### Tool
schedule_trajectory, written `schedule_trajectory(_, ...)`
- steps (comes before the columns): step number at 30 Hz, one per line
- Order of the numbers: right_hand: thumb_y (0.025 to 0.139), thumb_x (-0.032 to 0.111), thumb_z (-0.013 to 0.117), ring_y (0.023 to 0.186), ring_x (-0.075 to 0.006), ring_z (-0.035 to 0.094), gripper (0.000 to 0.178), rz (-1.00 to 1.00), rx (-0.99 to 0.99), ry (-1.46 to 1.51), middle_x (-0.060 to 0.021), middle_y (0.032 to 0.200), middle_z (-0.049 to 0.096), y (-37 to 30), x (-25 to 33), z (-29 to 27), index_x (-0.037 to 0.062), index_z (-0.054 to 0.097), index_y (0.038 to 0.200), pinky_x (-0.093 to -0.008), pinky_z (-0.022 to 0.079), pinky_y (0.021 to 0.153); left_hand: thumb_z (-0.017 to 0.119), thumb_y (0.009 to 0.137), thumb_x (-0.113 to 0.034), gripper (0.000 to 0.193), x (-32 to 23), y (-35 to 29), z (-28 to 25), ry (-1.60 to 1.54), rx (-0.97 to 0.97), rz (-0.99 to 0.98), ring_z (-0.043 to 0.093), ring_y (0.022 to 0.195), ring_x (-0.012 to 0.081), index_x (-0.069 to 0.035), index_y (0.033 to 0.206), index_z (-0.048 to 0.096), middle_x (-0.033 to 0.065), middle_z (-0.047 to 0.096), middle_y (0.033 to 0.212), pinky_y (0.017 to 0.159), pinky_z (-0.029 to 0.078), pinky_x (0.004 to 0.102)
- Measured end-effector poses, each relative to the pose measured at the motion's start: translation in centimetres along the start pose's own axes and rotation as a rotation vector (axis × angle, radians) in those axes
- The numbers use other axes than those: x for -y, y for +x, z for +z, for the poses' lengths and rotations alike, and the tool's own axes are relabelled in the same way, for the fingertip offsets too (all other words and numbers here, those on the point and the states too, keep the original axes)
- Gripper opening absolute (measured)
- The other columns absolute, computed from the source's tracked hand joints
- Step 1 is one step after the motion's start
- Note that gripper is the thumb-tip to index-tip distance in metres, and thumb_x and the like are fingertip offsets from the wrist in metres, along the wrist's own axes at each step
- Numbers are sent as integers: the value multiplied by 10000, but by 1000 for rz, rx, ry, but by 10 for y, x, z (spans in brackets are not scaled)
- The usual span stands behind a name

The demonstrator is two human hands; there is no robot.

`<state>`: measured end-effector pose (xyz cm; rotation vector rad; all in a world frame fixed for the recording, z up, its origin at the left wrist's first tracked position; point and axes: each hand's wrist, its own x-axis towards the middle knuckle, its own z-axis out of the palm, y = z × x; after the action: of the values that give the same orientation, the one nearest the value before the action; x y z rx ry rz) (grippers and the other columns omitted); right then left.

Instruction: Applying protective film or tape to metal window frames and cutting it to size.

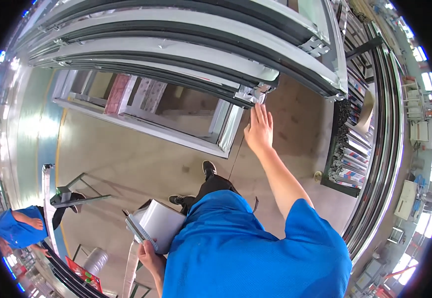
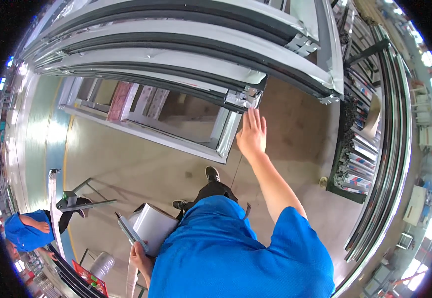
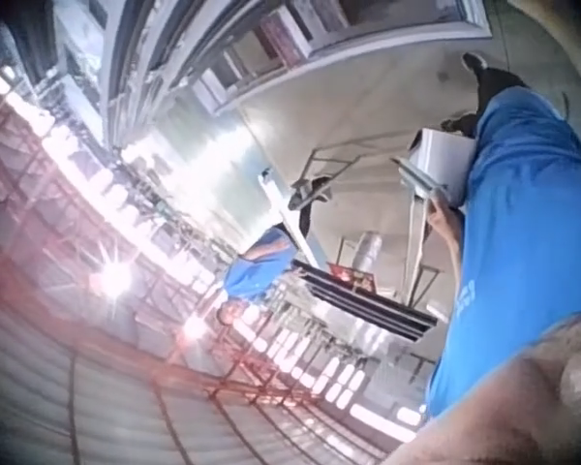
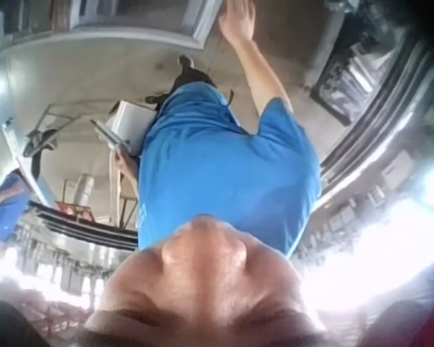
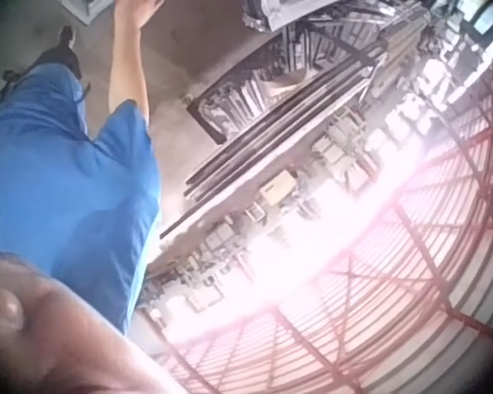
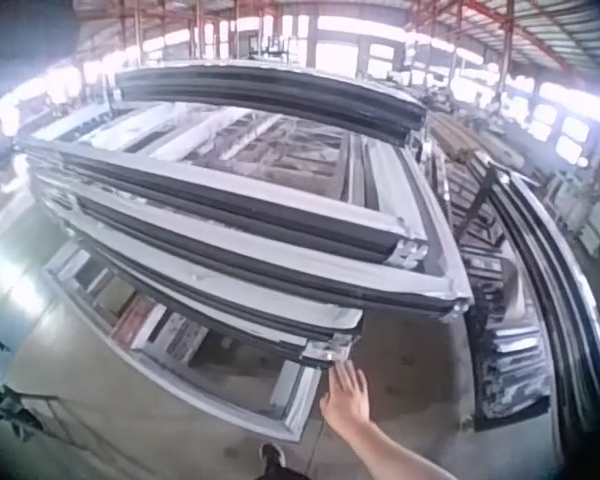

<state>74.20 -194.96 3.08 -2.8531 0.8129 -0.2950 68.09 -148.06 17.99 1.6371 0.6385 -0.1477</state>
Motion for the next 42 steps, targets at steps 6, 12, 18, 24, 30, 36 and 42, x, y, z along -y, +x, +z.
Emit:
schedule_trajectory(6, 832, 188, 549, 1452, -282, 221, 658, -128, 34, -55, -162, 1542, 276, 45, 39, 8, -25, 350, 1422, -447, 166, 1186, 652, 908, -418, 425, -6, 7, 15, -74, 15, -7, 530, 699, 149, 5, 880, 617, 58, 582, 769, 646, 452, 303)
schedule_trajectory(12, 843, 181, 516, 1467, -266, 187, 680, -45, 79, -195, -150, 1575, 206, 14, -2, 3, -6, 297, 1460, -438, 153, 1191, 619, 940, -268, 295, -5, 15, 13, -100, 106, -2, 570, 810, 166, 24, 897, 616, 87, 624, 857, 749, 458, 311)
schedule_trajectory(18, 823, 181, 581, 1236, -315, 473, 468, 276, 72, -77, -153, 1298, 526, 14, -12, -47, 25, 519, 1261, -450, 315, 1101, 592, 949, -268, 292, -10, 17, 18, -141, 70, -10, 570, 801, 168, 16, 881, 602, 91, 615, 849, 741, 464, 310)
schedule_trajectory(24, 767, 81, 641, 1236, -321, 476, 469, -243, -421, 151, -113, 1274, 533, 52, 52, -159, 43, 561, 1228, -455, 353, 1052, 579, 954, -288, 310, -16, 23, 20, -92, 107, -43, 567, 804, 178, 9, 864, 589, 99, 607, 863, 730, 465, 313)
schedule_trajectory(30, 833, 182, 614, 1343, -272, 393, 544, 125, -207, -74, -130, 1385, 476, 36, 22, -133, -2, 467, 1324, -458, 242, 1149, 566, 961, -300, 326, -22, 21, 24, -32, 96, -12, 547, 796, 171, 6, 851, 582, 92, 595, 849, 734, 446, 304)
schedule_trajectory(36, 812, 144, 630, 1341, -306, 388, 511, -46, -356, 2, -142, 1360, 480, 34, 25, -156, -18, 507, 1281, -473, 273, 1124, 574, 956, -293, 322, -28, 24, 33, -137, 136, -1, 541, 795, 162, 16, 865, 588, 84, 594, 838, 734, 432, 295)
schedule_trajectory(42, 814, 166, 654, 1349, -286, 384, 518, -153, -340, -6, -147, 1393, 454, 48, 40, -138, -16, 515, 1279, -461, 289, 1126, 580, 953, -288, 317, -19, 25, 33, -54, 210, 18, 527, 771, 154, 15, 862, 606, 73, 593, 826, 720, 422, 289)
